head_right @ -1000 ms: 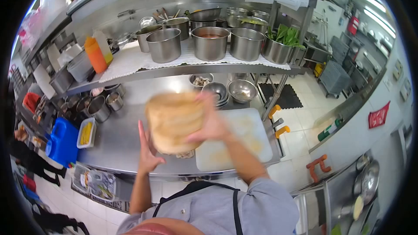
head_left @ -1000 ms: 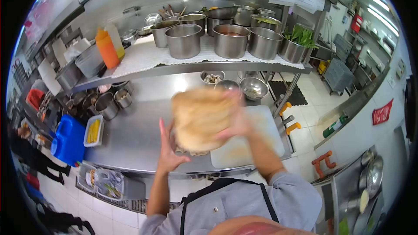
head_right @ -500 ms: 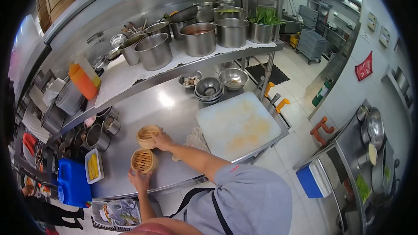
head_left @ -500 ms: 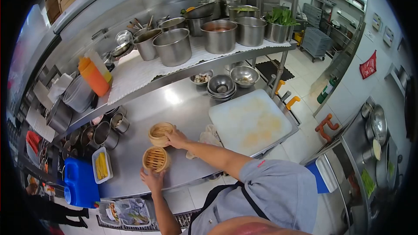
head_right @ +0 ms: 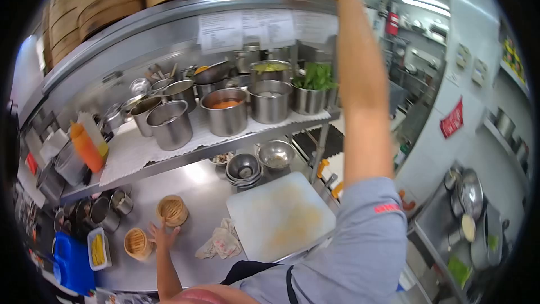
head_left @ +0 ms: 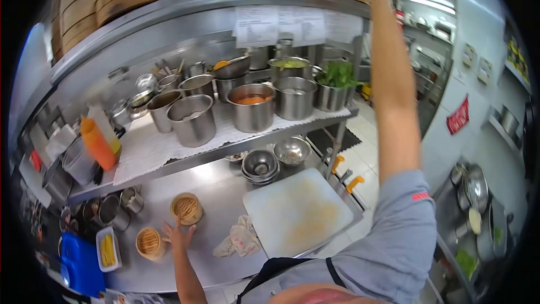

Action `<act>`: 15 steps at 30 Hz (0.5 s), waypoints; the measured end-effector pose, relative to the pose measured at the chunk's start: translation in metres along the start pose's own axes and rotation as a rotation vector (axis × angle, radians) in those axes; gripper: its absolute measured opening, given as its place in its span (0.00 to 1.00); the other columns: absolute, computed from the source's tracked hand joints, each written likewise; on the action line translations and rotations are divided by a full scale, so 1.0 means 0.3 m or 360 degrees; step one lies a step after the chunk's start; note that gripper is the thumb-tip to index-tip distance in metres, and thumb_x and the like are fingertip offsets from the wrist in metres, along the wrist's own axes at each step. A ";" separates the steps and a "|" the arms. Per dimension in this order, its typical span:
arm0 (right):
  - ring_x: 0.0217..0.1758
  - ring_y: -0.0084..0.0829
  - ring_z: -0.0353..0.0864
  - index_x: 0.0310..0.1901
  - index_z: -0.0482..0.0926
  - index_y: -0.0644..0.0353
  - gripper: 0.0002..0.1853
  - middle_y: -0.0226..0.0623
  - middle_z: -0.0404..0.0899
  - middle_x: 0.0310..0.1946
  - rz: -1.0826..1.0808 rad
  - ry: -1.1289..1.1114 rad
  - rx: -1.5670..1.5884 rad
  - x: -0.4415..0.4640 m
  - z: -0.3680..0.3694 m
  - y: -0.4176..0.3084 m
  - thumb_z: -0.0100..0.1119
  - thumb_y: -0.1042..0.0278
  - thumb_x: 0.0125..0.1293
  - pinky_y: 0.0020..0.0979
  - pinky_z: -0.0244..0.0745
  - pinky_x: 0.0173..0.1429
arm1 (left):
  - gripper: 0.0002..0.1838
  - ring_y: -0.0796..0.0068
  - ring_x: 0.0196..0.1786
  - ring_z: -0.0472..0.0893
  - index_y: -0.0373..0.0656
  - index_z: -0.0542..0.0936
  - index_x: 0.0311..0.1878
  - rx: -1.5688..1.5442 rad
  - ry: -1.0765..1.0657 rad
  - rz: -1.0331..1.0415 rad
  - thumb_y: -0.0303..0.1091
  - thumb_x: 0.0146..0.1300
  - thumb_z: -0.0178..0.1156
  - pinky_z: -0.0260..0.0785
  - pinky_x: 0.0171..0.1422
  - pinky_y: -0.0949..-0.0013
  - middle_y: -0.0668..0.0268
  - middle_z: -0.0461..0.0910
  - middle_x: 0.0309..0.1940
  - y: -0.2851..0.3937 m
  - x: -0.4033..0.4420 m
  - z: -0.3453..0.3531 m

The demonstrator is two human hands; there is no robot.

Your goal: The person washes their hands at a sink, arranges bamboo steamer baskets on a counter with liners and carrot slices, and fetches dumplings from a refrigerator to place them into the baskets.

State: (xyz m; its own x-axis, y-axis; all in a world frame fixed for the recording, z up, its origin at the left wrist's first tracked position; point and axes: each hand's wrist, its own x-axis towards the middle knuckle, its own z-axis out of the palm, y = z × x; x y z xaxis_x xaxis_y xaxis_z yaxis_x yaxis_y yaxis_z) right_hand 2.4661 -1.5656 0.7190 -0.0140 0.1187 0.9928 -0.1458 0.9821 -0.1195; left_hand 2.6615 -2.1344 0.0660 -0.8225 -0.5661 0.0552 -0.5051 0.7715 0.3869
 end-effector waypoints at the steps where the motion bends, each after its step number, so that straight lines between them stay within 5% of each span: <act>1: 0.67 0.50 0.67 0.64 0.72 0.55 0.40 0.64 0.61 0.67 -0.0033 -0.0340 -0.0258 0.085 0.102 0.089 0.76 0.49 0.50 0.46 0.72 0.62 | 0.45 0.36 0.79 0.41 0.66 0.66 0.73 -0.0046 -0.0044 -0.0057 0.60 0.50 0.71 0.39 0.74 0.28 0.39 0.44 0.77 -0.008 0.015 0.029; 3: 0.64 0.43 0.72 0.59 0.77 0.57 0.35 0.59 0.71 0.62 0.0041 -0.1037 0.0387 0.115 -0.018 -0.007 0.75 0.51 0.51 0.42 0.72 0.62 | 0.42 0.36 0.79 0.40 0.65 0.68 0.71 -0.0031 0.0089 -0.0052 0.59 0.51 0.70 0.37 0.74 0.28 0.39 0.46 0.76 -0.064 0.090 0.141; 6: 0.53 0.39 0.81 0.50 0.83 0.60 0.26 0.50 0.82 0.49 -0.0279 -0.0734 0.0326 0.087 -0.046 -0.025 0.73 0.52 0.54 0.38 0.75 0.57 | 0.37 0.35 0.79 0.41 0.64 0.72 0.69 0.0218 0.0233 0.0042 0.59 0.55 0.67 0.37 0.74 0.27 0.39 0.48 0.75 -0.069 0.070 0.104; 8: 0.37 0.23 0.78 0.49 0.81 0.62 0.21 0.32 0.82 0.35 -0.0624 -0.0120 0.0701 0.069 -0.064 0.007 0.59 0.49 0.69 0.27 0.72 0.44 | 0.35 0.35 0.78 0.43 0.63 0.73 0.68 0.0414 0.0236 0.0102 0.59 0.57 0.65 0.38 0.73 0.27 0.38 0.49 0.75 -0.063 0.092 0.045; 10: 0.63 0.27 0.72 0.61 0.75 0.59 0.23 0.33 0.75 0.59 -0.0212 -0.0149 0.1356 -0.103 -0.234 -0.035 0.54 0.52 0.73 0.29 0.66 0.64 | 0.33 0.36 0.77 0.48 0.60 0.73 0.68 0.0406 0.0276 -0.0113 0.61 0.60 0.60 0.43 0.72 0.27 0.38 0.51 0.74 -0.119 0.119 0.035; 12: 0.67 0.34 0.70 0.70 0.64 0.62 0.26 0.41 0.70 0.65 0.0149 -0.0117 0.1985 -0.349 -0.404 -0.055 0.45 0.55 0.78 0.38 0.65 0.70 | 0.34 0.35 0.76 0.51 0.58 0.72 0.69 0.0090 0.0284 -0.0227 0.64 0.63 0.54 0.46 0.71 0.28 0.39 0.51 0.75 -0.237 0.202 0.078; 15: 0.67 0.35 0.69 0.64 0.68 0.61 0.23 0.43 0.71 0.63 0.0384 -0.0928 0.3119 -0.843 -0.551 -0.108 0.52 0.56 0.74 0.43 0.64 0.69 | 0.37 0.35 0.75 0.53 0.51 0.69 0.71 0.0027 0.0074 -0.0303 0.65 0.66 0.49 0.48 0.72 0.31 0.41 0.51 0.75 -0.268 0.237 -0.012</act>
State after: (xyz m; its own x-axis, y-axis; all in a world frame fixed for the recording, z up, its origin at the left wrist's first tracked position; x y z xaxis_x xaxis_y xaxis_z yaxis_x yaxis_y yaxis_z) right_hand 2.6380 -1.6031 0.4711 -0.3790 -0.2455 0.8923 -0.7254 -0.5198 -0.4511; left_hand 2.6447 -2.2378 0.0421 -0.6990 -0.7147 0.0251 -0.6549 0.6538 0.3791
